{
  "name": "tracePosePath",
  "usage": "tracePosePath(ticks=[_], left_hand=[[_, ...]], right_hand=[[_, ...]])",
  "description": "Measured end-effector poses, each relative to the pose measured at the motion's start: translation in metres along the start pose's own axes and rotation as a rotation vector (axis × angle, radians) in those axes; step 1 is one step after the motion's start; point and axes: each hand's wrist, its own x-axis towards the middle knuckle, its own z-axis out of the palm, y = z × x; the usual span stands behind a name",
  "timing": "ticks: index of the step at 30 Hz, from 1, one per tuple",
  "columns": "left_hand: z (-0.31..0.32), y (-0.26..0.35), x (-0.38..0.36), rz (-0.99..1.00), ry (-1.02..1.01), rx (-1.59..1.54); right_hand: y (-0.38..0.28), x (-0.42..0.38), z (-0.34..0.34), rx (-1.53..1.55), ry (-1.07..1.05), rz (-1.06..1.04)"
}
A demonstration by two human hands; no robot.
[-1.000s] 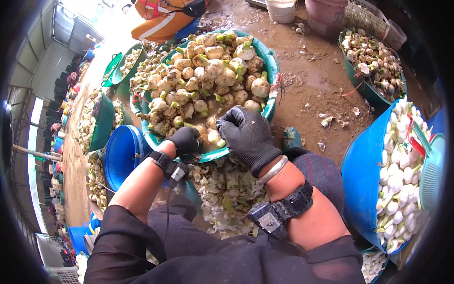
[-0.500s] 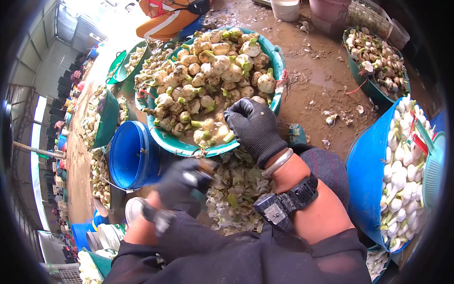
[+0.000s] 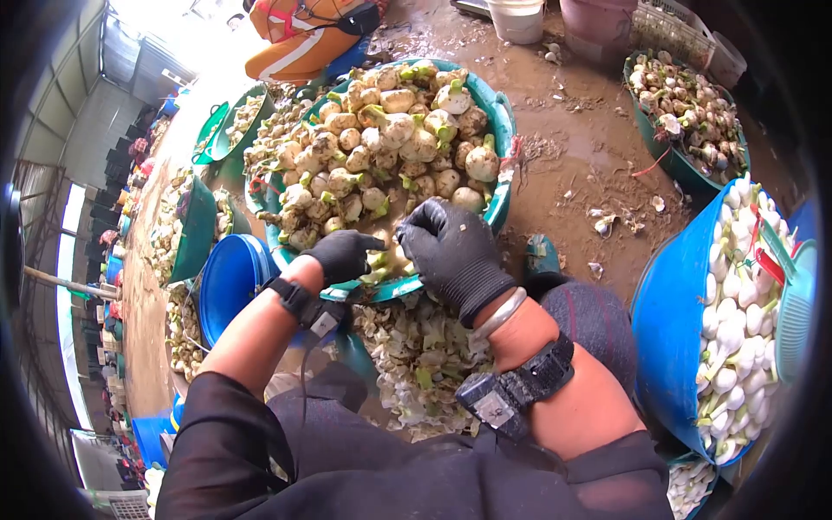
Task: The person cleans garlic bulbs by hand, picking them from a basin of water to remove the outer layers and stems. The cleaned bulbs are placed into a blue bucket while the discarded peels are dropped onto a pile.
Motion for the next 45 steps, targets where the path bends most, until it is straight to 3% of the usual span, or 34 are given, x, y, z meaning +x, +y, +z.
tracePosePath(ticks=[1, 4, 6, 8, 10, 12, 13, 14, 16, 17, 19, 21, 23, 25, 27, 28, 30, 33, 37, 39, 42, 44, 45], left_hand=[[0.002, -0.002, 0.012, 0.097, -0.030, 0.046], [0.009, -0.004, 0.027, 0.021, -0.189, 0.121], [0.019, -0.024, 0.020, 0.038, 0.053, -0.070], [0.011, -0.026, -0.008, -0.109, 0.272, -0.697], [0.000, -0.014, -0.047, -0.105, 0.293, -1.148], [0.012, 0.007, -0.083, 0.070, 0.427, -1.338], [0.021, 0.010, -0.091, 0.238, 0.482, -0.908], [0.023, 0.036, -0.100, 0.115, 0.378, -1.867], [0.043, 0.039, -0.105, 0.163, 0.647, -1.420], [0.043, 0.044, -0.113, 0.101, 0.563, -1.809], [0.047, 0.043, -0.116, 0.067, 0.632, -1.736], [0.054, 0.039, -0.113, 0.003, 0.779, -1.486], [0.054, 0.037, -0.114, -0.014, 0.777, -1.460], [0.051, 0.038, -0.116, -0.033, 0.768, -1.427], [0.048, 0.044, -0.117, 0.011, 0.719, -1.761], [0.048, 0.042, -0.117, 0.010, 0.719, -1.765], [0.050, 0.036, -0.116, 0.037, 0.730, -1.611], [0.047, 0.041, -0.120, 0.084, 0.693, -1.797], [0.049, 0.042, -0.117, 0.092, 0.677, -1.770], [0.051, 0.042, -0.114, 0.004, 0.690, -1.774], [0.048, 0.044, -0.114, -0.061, 0.712, -1.657], [0.048, 0.043, -0.113, -0.057, 0.722, -1.593], [0.050, 0.042, -0.113, -0.057, 0.734, -1.528]], right_hand=[[0.000, -0.001, -0.001, -0.063, 0.010, -0.027], [-0.001, 0.002, -0.004, -0.121, 0.008, -0.012], [-0.003, 0.002, -0.004, -0.073, 0.011, -0.007], [0.000, 0.000, 0.000, -0.078, -0.020, -0.004], [0.013, -0.002, 0.014, -0.013, -0.127, 0.002], [0.014, -0.010, 0.027, -0.210, -0.316, -0.095], [0.024, -0.017, 0.041, -0.141, -0.298, -0.178], [0.024, -0.024, 0.053, -0.072, -0.279, -0.260], [0.022, -0.032, 0.057, -0.246, -0.257, -0.355], [0.022, -0.035, 0.060, -0.114, -0.249, -0.300], [0.025, -0.039, 0.068, 0.113, -0.222, -0.239], [0.026, -0.039, 0.070, 0.125, -0.241, -0.257], [0.026, -0.038, 0.072, 0.136, -0.259, -0.272], [0.024, -0.038, 0.076, 0.621, -0.356, 0.143], [0.017, -0.034, 0.073, 0.613, -0.326, 0.199], [0.015, -0.032, 0.072, 0.606, -0.297, 0.253], [0.015, -0.035, 0.072, 0.592, -0.309, 0.205], [0.014, -0.035, 0.070, 0.603, -0.310, 0.167], [0.015, -0.034, 0.068, 0.543, -0.310, 0.168], [0.017, -0.034, 0.066, 0.544, -0.312, 0.162], [0.016, -0.033, 0.066, 0.500, -0.325, 0.234], [0.015, -0.034, 0.064, 0.655, -0.358, 0.340], [0.024, -0.031, 0.066, 0.804, -0.372, 0.568]])
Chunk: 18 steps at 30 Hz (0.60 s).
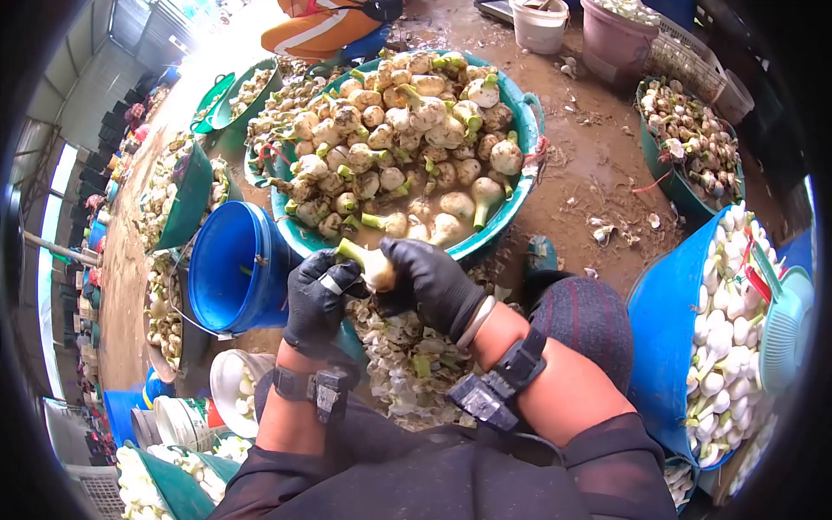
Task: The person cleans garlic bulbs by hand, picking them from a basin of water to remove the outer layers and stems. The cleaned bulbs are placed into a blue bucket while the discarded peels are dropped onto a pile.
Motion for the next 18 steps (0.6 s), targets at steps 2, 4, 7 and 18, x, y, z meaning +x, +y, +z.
tracePosePath(ticks=[2, 4, 7, 18], left_hand=[[-0.008, -0.018, 0.005, 0.129, -0.024, 0.083], [-0.009, -0.024, 0.006, 0.378, -0.058, 0.333], [-0.003, -0.017, 0.000, 0.548, -0.073, 0.419], [-0.017, 0.000, -0.013, -0.175, -0.255, -0.505]], right_hand=[[-0.008, -0.006, -0.001, 0.173, -0.137, 0.176], [-0.008, -0.007, 0.002, 0.226, -0.197, 0.238], [-0.015, -0.015, 0.016, 0.112, -0.016, 0.251], [-0.014, -0.007, -0.001, 0.132, -0.245, 0.172]])
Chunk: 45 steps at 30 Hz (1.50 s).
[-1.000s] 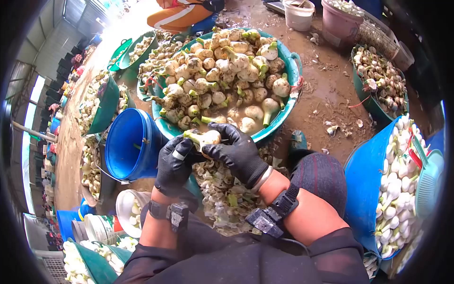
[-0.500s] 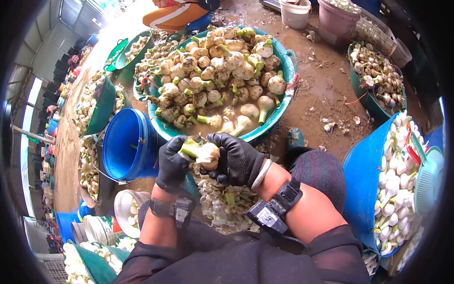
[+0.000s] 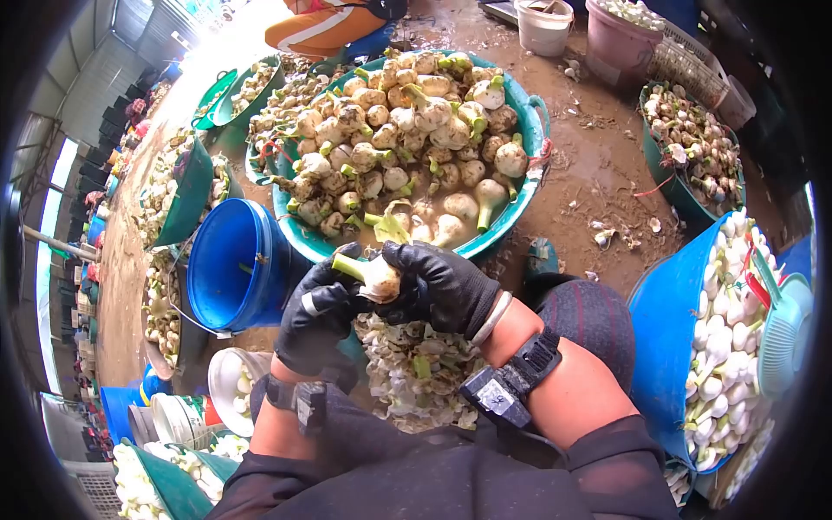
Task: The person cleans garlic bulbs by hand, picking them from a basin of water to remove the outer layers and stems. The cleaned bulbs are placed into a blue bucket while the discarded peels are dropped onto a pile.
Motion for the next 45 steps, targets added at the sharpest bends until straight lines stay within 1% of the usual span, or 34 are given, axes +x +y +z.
tracePosePath(ticks=[2, 3, 5, 6, 7, 9, 10, 11, 13, 14, 15, 17, 18, 20, 21, 23, 24, 26, 27, 29, 30, 31, 33, 34, 35, 36, 37, 39, 40, 41, 43, 45], left_hand=[[0.019, -0.003, -0.001, 0.134, 0.077, 0.171], [0.016, -0.003, -0.001, 0.132, 0.081, 0.165], [0.009, 0.000, 0.000, 0.180, 0.111, 0.421], [0.010, 0.001, 0.001, 0.201, 0.146, 0.436], [0.007, 0.000, 0.002, 0.204, 0.151, 0.436], [-0.002, -0.001, 0.006, 0.242, 0.215, 0.378], [-0.003, 0.001, 0.005, 0.185, 0.238, 0.258], [-0.003, 0.000, 0.005, 0.186, 0.239, 0.257], [-0.002, -0.004, 0.006, 0.240, 0.202, 0.176], [-0.005, -0.007, 0.007, 0.238, 0.175, 0.138], [-0.005, -0.007, 0.005, 0.235, 0.177, 0.135], [0.000, -0.005, 0.004, 0.264, 0.160, 0.166], [0.002, -0.004, 0.004, 0.264, 0.157, 0.166], [0.005, -0.005, 0.003, 0.257, 0.163, 0.224], [0.005, -0.006, 0.004, 0.250, 0.160, 0.225], [0.003, -0.007, 0.005, 0.379, 0.162, 0.583], [0.004, -0.007, 0.006, 0.376, 0.160, 0.579], [0.006, -0.004, 0.006, 0.583, 0.117, 0.913], [0.010, -0.002, 0.006, 0.580, 0.117, 0.912], [0.017, 0.001, 0.004, 0.693, 0.096, 1.180], [0.019, 0.000, 0.004, 0.705, 0.107, 1.251], [0.021, -0.001, 0.003, 0.703, 0.107, 1.250], [0.024, -0.002, 0.002, 0.749, 0.108, 1.345], [0.022, -0.001, 0.003, 0.771, 0.084, 1.370], [0.018, -0.004, 0.003, 0.769, 0.087, 1.371], [0.011, -0.008, 0.004, 0.653, 0.147, 1.233], [0.006, -0.008, 0.006, 0.544, 0.204, 1.094], [0.001, -0.001, 0.008, 0.566, 0.217, 1.059], [0.005, 0.004, 0.006, 0.413, 0.255, 0.720], [0.007, 0.007, 0.004, 0.257, 0.283, 0.379], [0.000, 0.004, 0.005, 0.257, 0.288, 0.363], [-0.002, 0.001, 0.004, 0.277, 0.258, 0.385]], right_hand=[[0.000, -0.004, 0.012, -0.150, 0.157, 0.010], [0.006, 0.001, 0.006, -0.150, 0.161, 0.017], [0.015, 0.013, -0.001, -0.567, 0.317, -0.415], [0.013, 0.010, -0.005, -1.115, 0.348, -0.842], [0.010, 0.004, 0.001, -1.115, 0.342, -0.840], [0.008, -0.008, 0.009, -1.689, 0.154, -1.167], [0.015, -0.006, 0.000, -1.730, -0.057, -1.035], [0.022, -0.009, 0.009, -2.012, -0.117, -0.456], [0.033, -0.006, 0.004, -1.808, -0.274, 0.134], [0.026, -0.012, 0.005, -1.880, -0.214, 0.181], [0.014, -0.011, 0.009, -1.832, -0.064, 0.168], [0.000, -0.013, 0.006, -1.609, 0.122, -0.328], [0.001, -0.011, 0.006, -1.610, 0.125, -0.330], [0.007, -0.008, 0.007, -1.089, 0.233, -0.883], [0.006, -0.009, 0.006, -1.085, 0.241, -0.882], [0.002, -0.011, 0.004, -1.387, 0.256, -0.865], [0.002, -0.010, 0.002, -1.471, 0.249, -0.922], [0.002, -0.010, 0.004, -1.511, 0.273, -0.918], [0.003, -0.009, 0.004, -1.548, 0.293, -0.917], [0.004, -0.008, 0.002, -1.587, 0.294, -0.882], [0.004, -0.007, 0.000, -1.626, 0.293, -0.850], [0.005, -0.005, -0.001, -1.626, 0.293, -0.849], [0.009, -0.002, -0.003, -1.673, 0.295, -0.772], [0.010, -0.002, -0.002, -1.671, 0.293, -0.769], [0.010, -0.002, 0.000, -1.665, 0.292, -0.708], [0.009, -0.002, 0.002, -1.660, 0.289, -0.650], [0.011, -0.001, 0.004, -1.662, 0.283, -0.657], [0.021, -0.001, 0.007, -1.721, 0.265, -0.551], [0.028, 0.002, 0.006, -1.918, 0.125, -0.283], [0.038, -0.002, 0.007, -2.004, 0.020, -0.114], [0.039, -0.004, 0.003, -1.937, -0.110, 0.052], [0.028, -0.002, 0.000, -1.874, 0.161, -0.371]])
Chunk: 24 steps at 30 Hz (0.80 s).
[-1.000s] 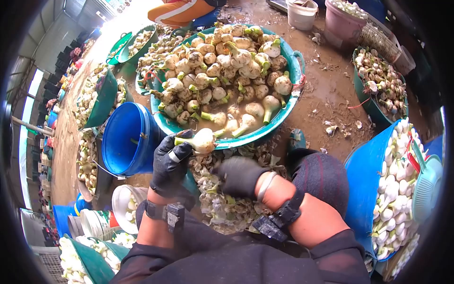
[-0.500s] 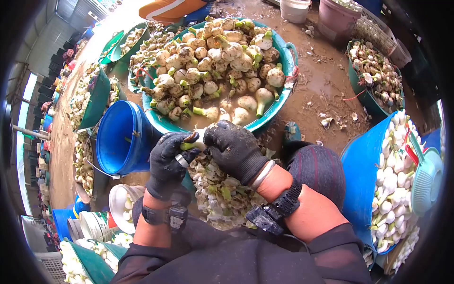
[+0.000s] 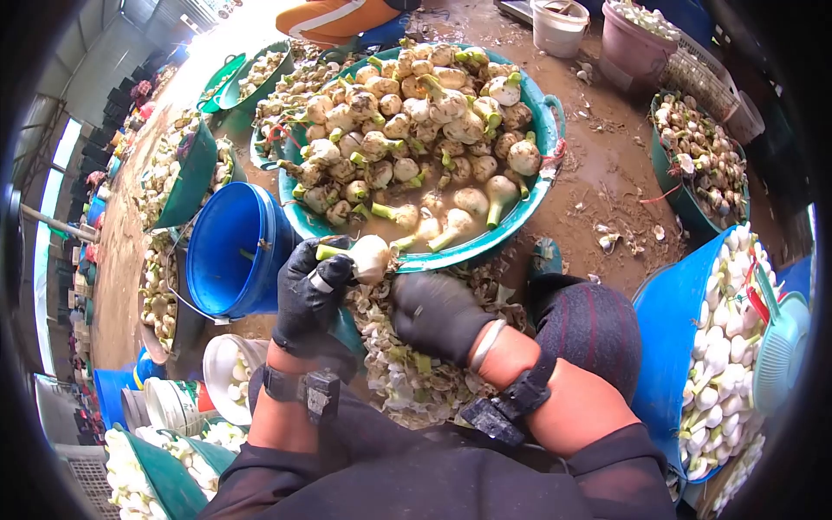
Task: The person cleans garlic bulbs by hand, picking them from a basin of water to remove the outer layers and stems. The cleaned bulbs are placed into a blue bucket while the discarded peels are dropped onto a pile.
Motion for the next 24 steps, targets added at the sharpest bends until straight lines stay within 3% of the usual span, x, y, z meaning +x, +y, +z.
tracePosePath(ticks=[1, 2, 4, 5, 7, 11, 17, 19, 22, 23, 24], left_hand=[[0.000, 0.000, 0.000, -0.001, -0.001, -0.002], [0.001, 0.001, -0.001, 0.009, -0.023, 0.015], [0.004, -0.001, -0.002, 0.015, -0.055, 0.031], [0.006, -0.002, -0.002, 0.044, -0.080, 0.068], [0.009, -0.002, -0.003, 0.081, -0.106, 0.128], [0.012, -0.003, -0.002, 0.293, -0.148, 0.422], [0.019, -0.001, -0.006, 0.408, -0.163, 0.653], [0.017, -0.005, -0.004, 0.453, -0.160, 0.727], [0.010, -0.009, 0.002, 0.365, -0.077, 0.631], [0.009, -0.007, 0.003, 0.182, -0.023, 0.398], [0.008, -0.004, 0.005, 0.004, 0.029, 0.165]], right_hand=[[0.001, 0.000, -0.008, 0.176, 0.295, -0.037], [-0.003, -0.002, -0.027, 0.302, 0.343, 0.070], [0.005, 0.005, -0.024, 0.586, 0.513, -0.035], [0.006, 0.005, -0.025, 0.585, 0.517, -0.029], [0.008, 0.004, -0.027, 0.616, 0.386, -0.041], [0.012, 0.004, -0.026, 0.525, 0.379, -0.028], [0.009, 0.004, -0.030, 0.274, 0.291, -0.040], [0.006, 0.006, -0.025, 0.214, 0.197, 0.055], [-0.002, 0.006, -0.013, 0.204, 0.214, 0.042], [-0.005, 0.003, -0.003, 0.112, 0.192, 0.017], [-0.011, 0.000, 0.003, -0.023, -0.038, 0.030]])
